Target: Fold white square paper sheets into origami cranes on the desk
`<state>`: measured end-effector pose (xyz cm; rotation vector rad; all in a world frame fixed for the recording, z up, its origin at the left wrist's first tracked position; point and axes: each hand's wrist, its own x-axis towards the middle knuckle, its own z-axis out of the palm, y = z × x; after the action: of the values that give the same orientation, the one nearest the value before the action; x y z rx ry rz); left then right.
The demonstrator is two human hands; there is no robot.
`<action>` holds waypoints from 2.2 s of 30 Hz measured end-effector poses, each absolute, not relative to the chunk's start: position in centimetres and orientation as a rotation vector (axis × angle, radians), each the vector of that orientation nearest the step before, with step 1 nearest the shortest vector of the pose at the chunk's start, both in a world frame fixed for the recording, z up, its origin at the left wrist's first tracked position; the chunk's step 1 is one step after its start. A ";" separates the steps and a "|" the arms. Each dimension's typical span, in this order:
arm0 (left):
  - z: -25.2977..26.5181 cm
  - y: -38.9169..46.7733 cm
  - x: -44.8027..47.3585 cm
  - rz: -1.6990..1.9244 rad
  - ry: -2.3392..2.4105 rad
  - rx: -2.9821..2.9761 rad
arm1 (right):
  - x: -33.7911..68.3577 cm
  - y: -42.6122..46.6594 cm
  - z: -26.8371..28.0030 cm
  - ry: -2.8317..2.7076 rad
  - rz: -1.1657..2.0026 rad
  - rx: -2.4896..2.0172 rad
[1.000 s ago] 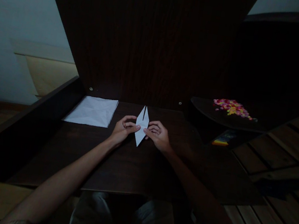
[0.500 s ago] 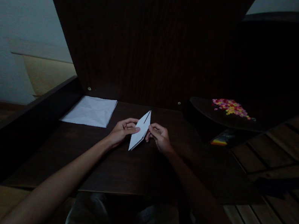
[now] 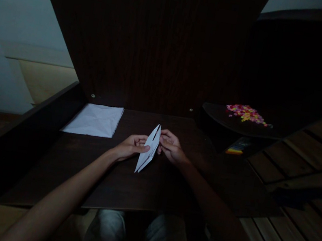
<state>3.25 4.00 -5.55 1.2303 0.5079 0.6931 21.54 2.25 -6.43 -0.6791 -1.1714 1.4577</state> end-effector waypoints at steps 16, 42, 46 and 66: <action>-5.6 3.8 2.9 0.525 0.620 1.358 | 21.8 2.2 -6.3 -1.207 1.437 -0.672; -5.8 4.1 3.4 0.694 0.727 1.311 | 21.9 2.7 -6.8 -1.206 1.119 -0.862; -5.6 4.0 3.5 0.694 0.748 1.294 | 22.0 2.9 -7.0 -1.164 1.075 -0.899; -5.5 4.0 3.5 0.700 0.773 1.346 | 21.6 2.7 -6.9 -1.308 1.038 -1.062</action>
<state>3.54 3.96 -5.52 1.3460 0.7733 0.6999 21.60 2.69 -6.91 -1.0618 -1.3084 1.0375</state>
